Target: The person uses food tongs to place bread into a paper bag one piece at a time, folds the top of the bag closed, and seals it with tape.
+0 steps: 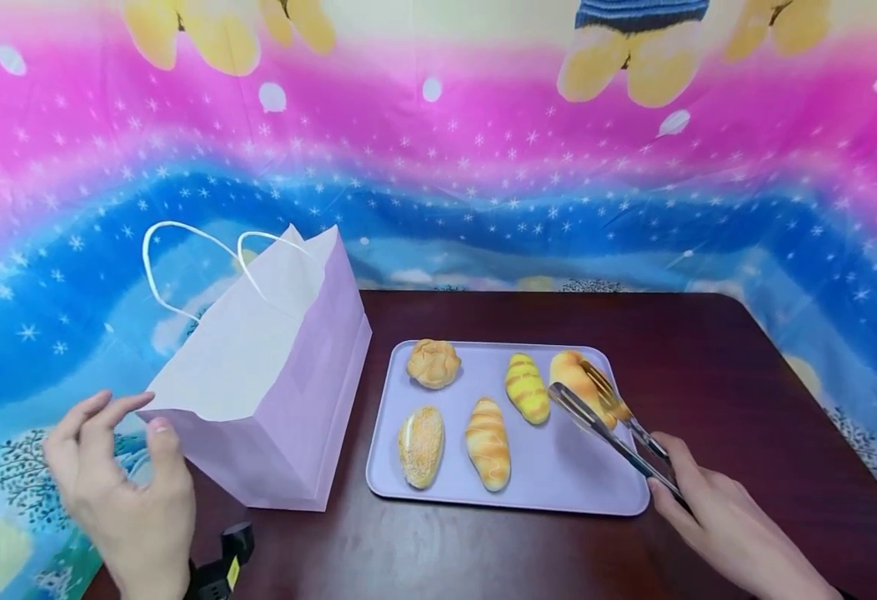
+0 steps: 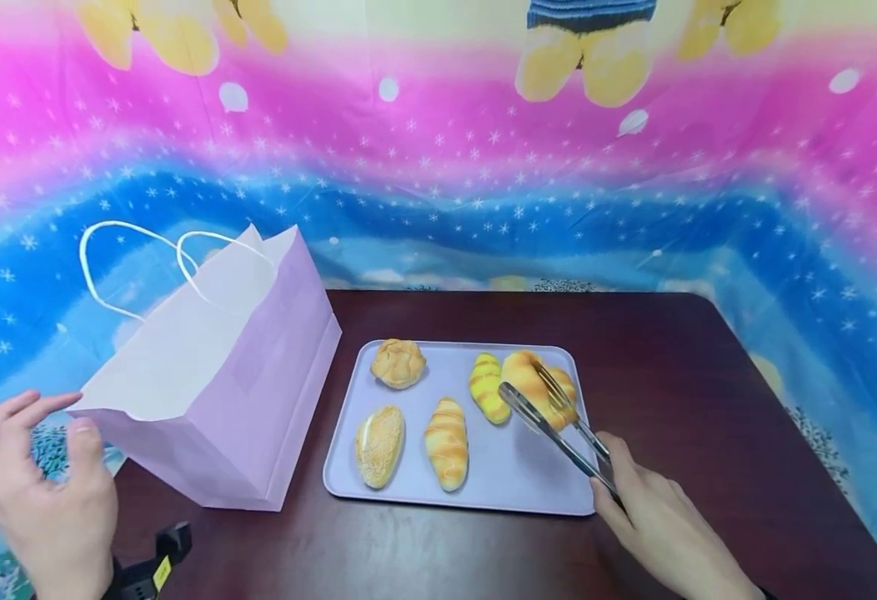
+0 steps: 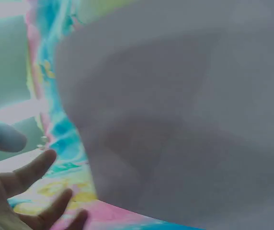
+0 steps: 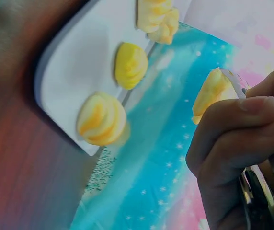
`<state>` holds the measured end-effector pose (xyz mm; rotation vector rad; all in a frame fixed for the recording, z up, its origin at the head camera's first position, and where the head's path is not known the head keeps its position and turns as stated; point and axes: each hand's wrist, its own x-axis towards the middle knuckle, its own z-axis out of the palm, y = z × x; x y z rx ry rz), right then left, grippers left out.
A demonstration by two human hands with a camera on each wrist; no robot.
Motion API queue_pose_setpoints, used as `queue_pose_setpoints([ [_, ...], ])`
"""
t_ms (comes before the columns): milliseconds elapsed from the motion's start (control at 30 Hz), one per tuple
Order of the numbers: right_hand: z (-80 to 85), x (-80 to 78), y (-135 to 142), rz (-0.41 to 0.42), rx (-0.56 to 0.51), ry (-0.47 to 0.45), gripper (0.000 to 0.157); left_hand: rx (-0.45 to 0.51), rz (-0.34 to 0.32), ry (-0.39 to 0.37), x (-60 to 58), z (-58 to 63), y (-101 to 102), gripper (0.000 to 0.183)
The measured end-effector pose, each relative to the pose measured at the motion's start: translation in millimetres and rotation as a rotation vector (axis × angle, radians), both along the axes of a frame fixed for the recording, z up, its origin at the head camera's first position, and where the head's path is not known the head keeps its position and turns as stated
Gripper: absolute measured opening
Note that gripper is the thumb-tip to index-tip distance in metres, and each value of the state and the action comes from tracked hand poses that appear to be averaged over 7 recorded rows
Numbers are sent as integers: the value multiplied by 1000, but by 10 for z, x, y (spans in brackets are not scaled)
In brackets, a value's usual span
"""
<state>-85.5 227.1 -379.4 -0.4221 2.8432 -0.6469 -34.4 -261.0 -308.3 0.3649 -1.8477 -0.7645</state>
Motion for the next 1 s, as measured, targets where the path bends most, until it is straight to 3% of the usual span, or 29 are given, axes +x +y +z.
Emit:
queue_pose_setpoints([
  [133, 39, 1, -44, 12, -2, 80, 47, 19, -51, -156, -40, -110, -82, 38],
  [333, 73, 2, -58, 7, -4, 61, 48, 12, -68, -252, -86, -143, -61, 34],
  [700, 159, -47, -129, 13, -19, 8, 48, 11, -80, -307, -66, -125, -18, 50],
  [1000, 259, -84, -207, 65, -39, 142, 49, -9, -89, -332, -25, -121, -24, 55],
])
